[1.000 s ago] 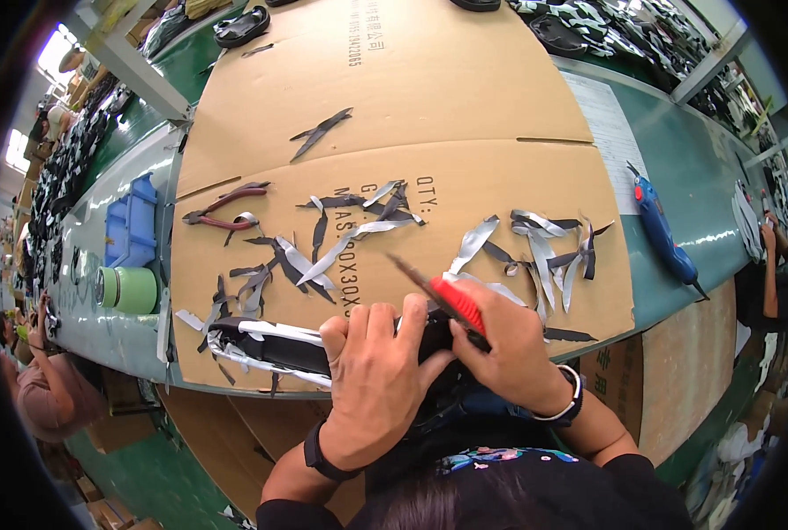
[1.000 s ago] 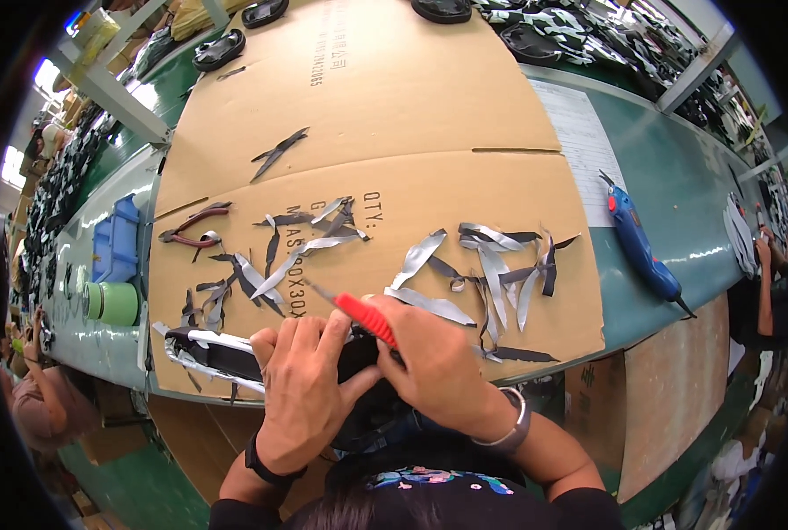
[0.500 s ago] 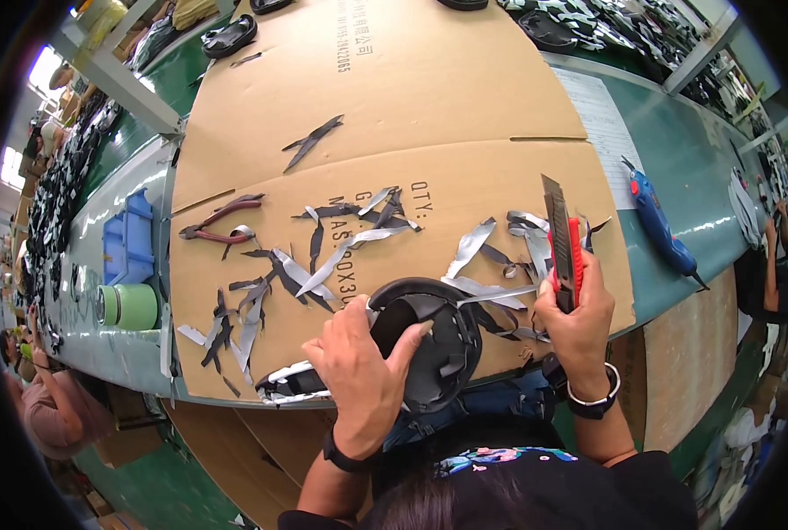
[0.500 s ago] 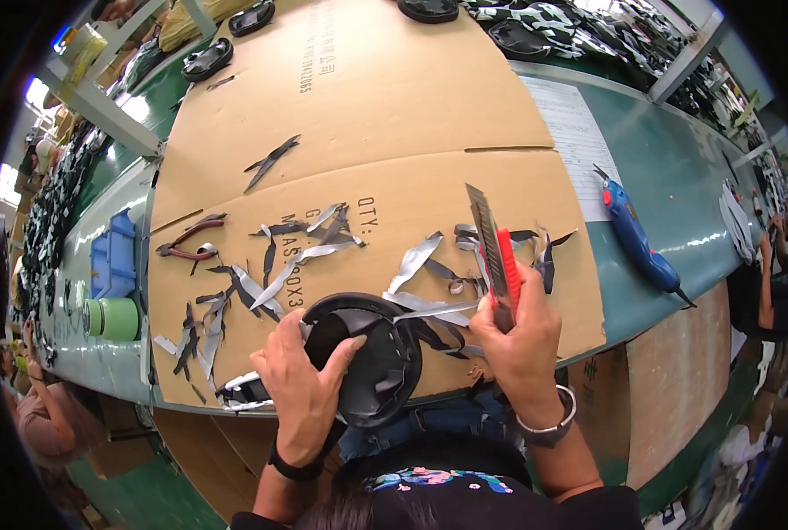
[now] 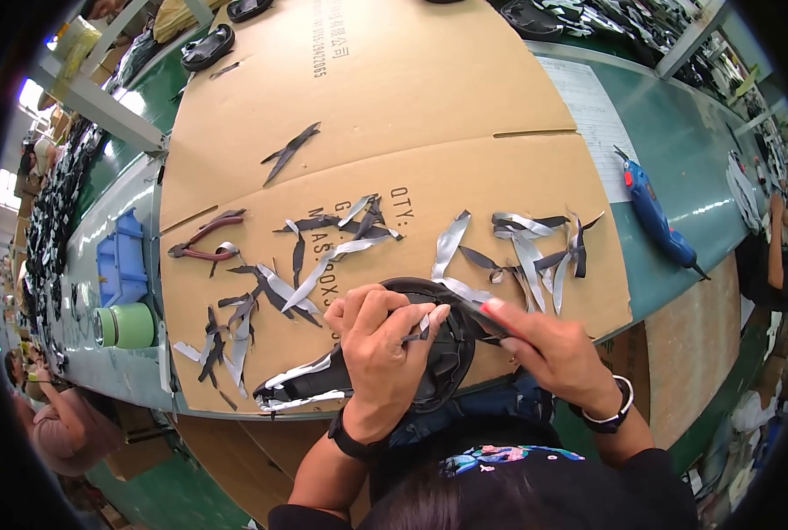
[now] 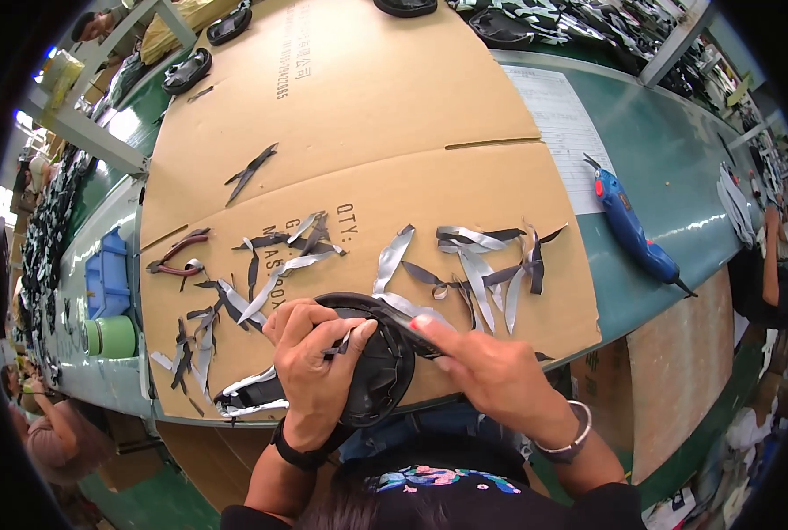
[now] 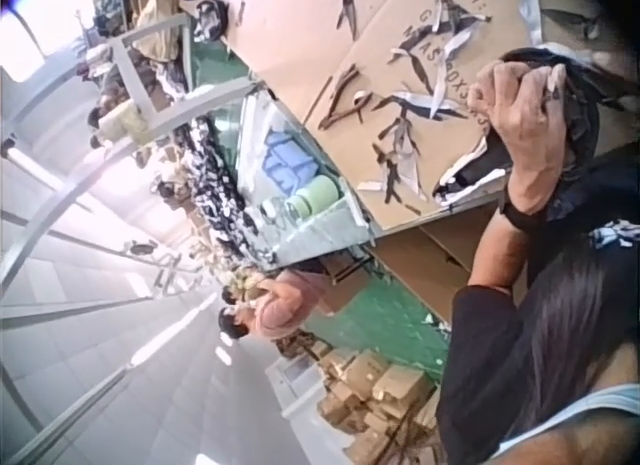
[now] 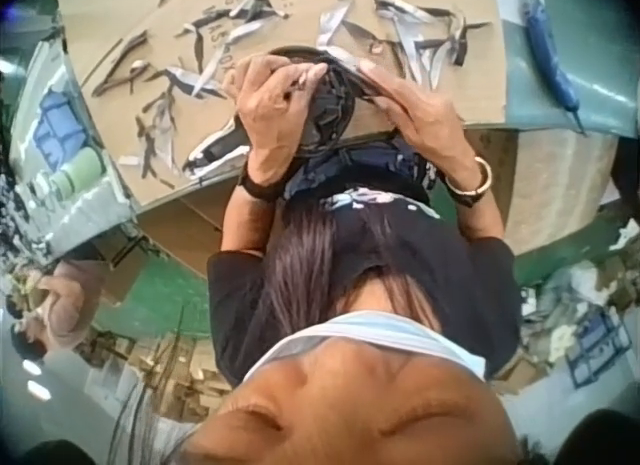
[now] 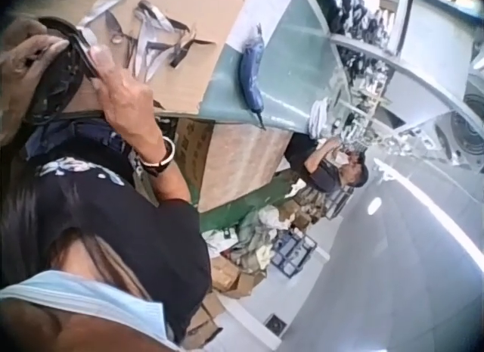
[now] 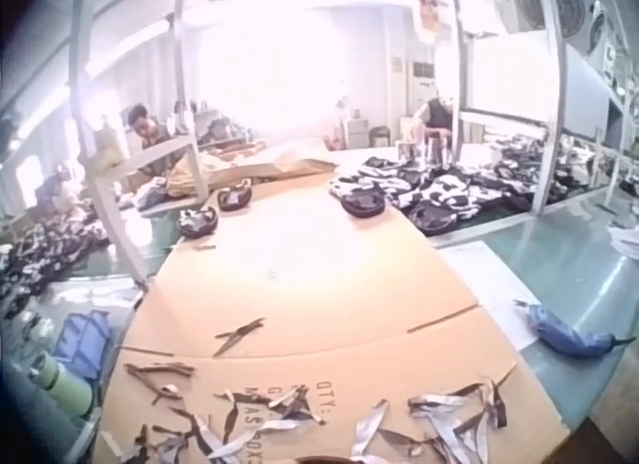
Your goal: The person picks up a bicycle seat, trims the excess fabric from its underside using a utility knife, and places the finished seat onto a pile with others.
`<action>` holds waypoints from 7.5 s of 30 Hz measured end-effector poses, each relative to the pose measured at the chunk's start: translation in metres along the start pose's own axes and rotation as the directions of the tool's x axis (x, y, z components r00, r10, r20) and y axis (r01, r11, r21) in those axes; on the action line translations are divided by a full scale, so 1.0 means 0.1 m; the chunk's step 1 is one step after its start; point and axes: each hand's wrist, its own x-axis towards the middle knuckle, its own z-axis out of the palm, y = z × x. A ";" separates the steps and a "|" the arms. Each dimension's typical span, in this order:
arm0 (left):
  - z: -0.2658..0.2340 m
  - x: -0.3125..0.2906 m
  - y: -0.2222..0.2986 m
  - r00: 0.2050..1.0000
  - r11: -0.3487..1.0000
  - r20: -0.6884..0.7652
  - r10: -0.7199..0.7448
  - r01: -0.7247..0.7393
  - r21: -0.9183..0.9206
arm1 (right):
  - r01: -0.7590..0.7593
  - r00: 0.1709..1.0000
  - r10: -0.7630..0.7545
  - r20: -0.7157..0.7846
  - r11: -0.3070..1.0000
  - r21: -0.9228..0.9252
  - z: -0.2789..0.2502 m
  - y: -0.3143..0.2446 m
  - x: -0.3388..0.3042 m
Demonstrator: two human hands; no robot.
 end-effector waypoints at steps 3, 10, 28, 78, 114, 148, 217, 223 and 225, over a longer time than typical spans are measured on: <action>0.00 0.00 0.01 1.000 1.000 -0.007 0.001 -0.002 -0.005 | 0.022 0.997 -0.002 0.082 0.970 -0.242 0.06 -0.06 0.03; -0.04 -0.05 -0.18 0.861 0.727 -0.272 -0.430 0.151 -0.670 | -0.221 0.966 0.226 0.126 0.974 -0.051 0.09 -0.32 -0.32; -0.75 0.01 -0.33 0.600 0.536 0.540 -0.591 0.792 -0.294 | 0.072 0.981 -0.037 0.192 0.981 -0.181 0.31 -0.03 -0.01; -0.52 2.96 -2.62 0.885 0.048 0.108 -0.453 0.146 -0.988 | -0.251 0.770 0.380 -0.512 0.919 0.305 -0.40 0.37 0.41; 0.93 3.19 0.87 0.895 0.896 0.381 0.234 -0.046 -0.441 | -0.204 0.761 0.593 -0.264 0.606 0.769 -0.34 0.99 -0.26; -0.20 0.29 -0.35 0.901 0.995 0.433 0.015 -0.056 0.082 | 0.439 0.896 -0.358 0.263 0.806 -0.397 -0.22 0.19 0.57; -0.15 -0.02 -0.12 0.994 0.999 0.107 -0.030 0.034 -0.032 | 0.087 0.959 -0.012 0.282 0.963 -0.254 0.01 -0.09 0.25; -0.18 -0.01 -0.18 0.997 0.979 0.046 -0.056 0.064 -0.195 | -0.046 0.978 0.087 0.191 0.976 -0.211 0.10 -0.17 -0.06; -0.23 -0.03 -0.21 0.987 0.920 0.013 -0.160 0.154 -0.362 | -0.077 0.981 0.093 0.171 0.992 -0.099 0.16 -0.26 -0.22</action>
